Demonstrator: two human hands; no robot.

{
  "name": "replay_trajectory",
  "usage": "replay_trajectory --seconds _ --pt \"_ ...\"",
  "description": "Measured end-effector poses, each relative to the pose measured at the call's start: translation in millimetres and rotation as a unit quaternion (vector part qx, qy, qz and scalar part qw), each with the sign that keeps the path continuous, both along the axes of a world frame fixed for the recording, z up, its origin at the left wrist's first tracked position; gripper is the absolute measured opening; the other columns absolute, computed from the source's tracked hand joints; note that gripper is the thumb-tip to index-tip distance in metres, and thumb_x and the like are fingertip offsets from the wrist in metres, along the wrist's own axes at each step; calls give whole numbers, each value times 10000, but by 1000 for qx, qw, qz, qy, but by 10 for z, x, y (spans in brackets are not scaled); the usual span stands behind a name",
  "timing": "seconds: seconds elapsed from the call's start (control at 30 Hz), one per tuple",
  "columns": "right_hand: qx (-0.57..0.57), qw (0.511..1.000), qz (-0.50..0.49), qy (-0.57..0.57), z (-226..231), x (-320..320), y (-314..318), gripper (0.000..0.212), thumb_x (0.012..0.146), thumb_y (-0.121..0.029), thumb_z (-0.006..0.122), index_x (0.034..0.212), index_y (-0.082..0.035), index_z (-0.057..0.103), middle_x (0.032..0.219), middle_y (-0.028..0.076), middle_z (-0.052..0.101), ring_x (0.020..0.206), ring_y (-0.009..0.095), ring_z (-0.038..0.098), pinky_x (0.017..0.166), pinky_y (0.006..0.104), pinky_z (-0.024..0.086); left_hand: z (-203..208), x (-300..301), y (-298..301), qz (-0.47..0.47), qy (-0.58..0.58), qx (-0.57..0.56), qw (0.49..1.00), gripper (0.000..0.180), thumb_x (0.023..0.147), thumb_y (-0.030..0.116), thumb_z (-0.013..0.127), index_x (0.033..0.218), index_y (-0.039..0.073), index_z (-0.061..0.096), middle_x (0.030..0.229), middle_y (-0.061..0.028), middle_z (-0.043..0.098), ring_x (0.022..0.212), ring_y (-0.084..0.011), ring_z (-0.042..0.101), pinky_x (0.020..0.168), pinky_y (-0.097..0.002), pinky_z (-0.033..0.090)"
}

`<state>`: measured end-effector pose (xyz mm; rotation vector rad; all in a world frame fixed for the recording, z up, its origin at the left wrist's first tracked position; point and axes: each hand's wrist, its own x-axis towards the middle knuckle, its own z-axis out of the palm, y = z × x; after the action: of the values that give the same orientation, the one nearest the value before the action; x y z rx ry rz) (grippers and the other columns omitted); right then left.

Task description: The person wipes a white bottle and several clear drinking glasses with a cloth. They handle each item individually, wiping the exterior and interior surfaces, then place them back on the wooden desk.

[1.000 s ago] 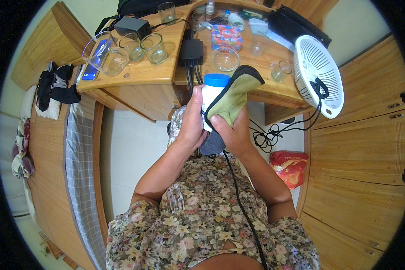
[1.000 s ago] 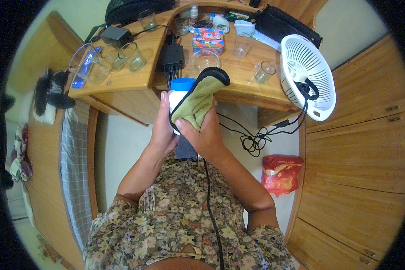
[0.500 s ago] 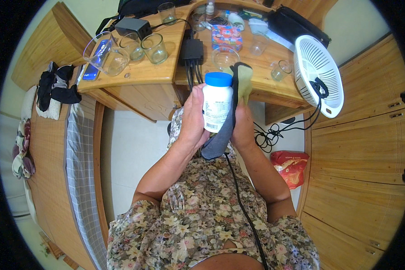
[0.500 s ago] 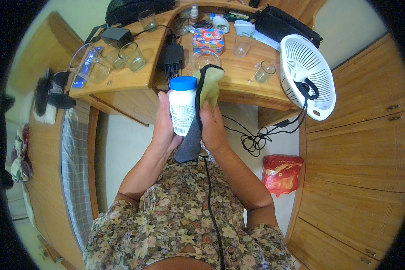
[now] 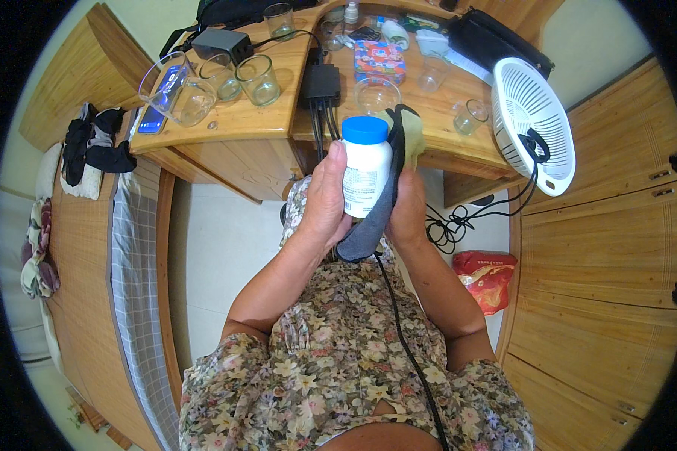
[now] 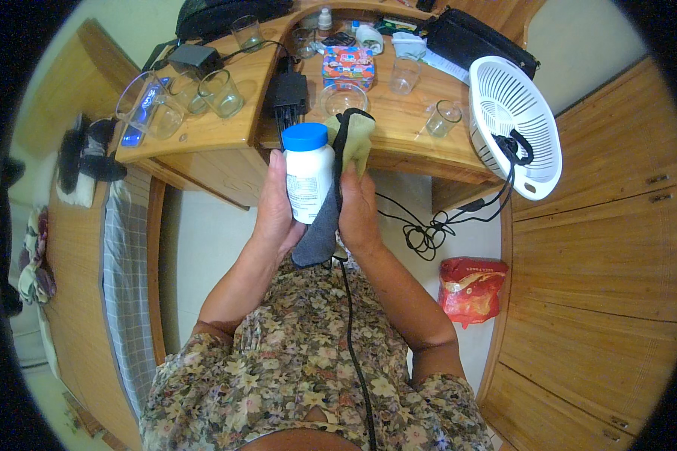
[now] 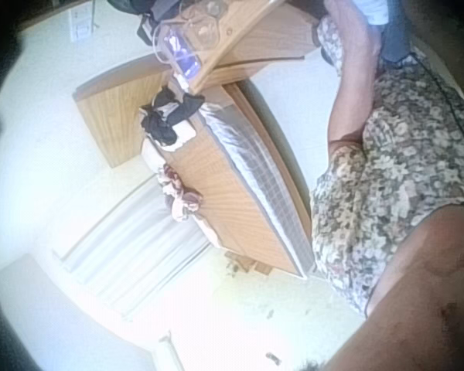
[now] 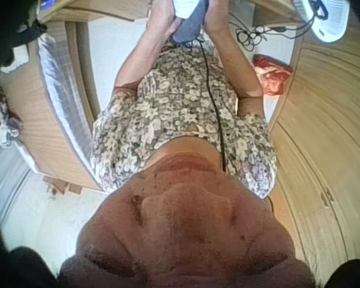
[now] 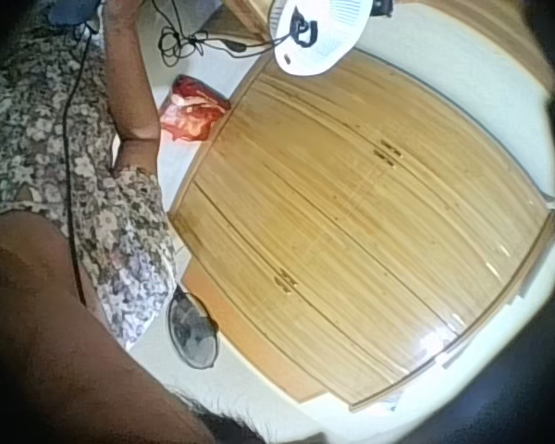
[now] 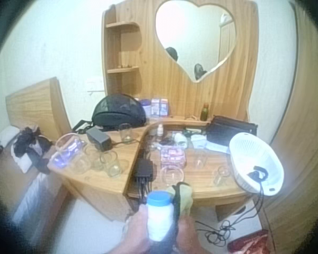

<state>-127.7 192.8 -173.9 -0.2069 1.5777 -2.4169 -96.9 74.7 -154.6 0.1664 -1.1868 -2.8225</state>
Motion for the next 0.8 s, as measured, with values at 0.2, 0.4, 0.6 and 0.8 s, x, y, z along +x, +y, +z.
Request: replay_trajectory --seconds 0.2,0.4,0.6,0.8 --pt "-100 991 21 -86 -44 150 -166 594 1070 -528 303 1441 -83 433 1366 83 569 1232 210 573 1068 366 444 16 -9 48 76 11 -13 997 638 1034 566 432 1279 -9 560 1174 -122 660 1040 -186 654 911 -324 524" --pt "-108 973 74 -192 22 286 -130 591 1079 -511 292 1477 -89 401 1428 75 527 1277 212 536 1106 374 406 -28 -95 13 177 118 -219 952 703 989 628 488 1274 -13 538 1160 -87 619 1046 -146 575 934 -299 459" --pt "23 988 85 -129 -17 297 -27 569 1072 -482 345 1346 -22 540 1234 95 617 1123 187 571 1008 358 433 -105 -140 4 211 141 -249 935 692 979 610 529 1281 -12 521 1130 -73 614 1035 -135 562 931 -293 450" --pt "262 948 170 63 70 205 371 450 1034 -403 458 1099 18 603 896 45 603 835 147 540 774 330 455 -244 -165 -132 183 90 -191 960 585 1018 550 499 1247 14 545 1103 -51 615 989 -121 566 885 -282 462"
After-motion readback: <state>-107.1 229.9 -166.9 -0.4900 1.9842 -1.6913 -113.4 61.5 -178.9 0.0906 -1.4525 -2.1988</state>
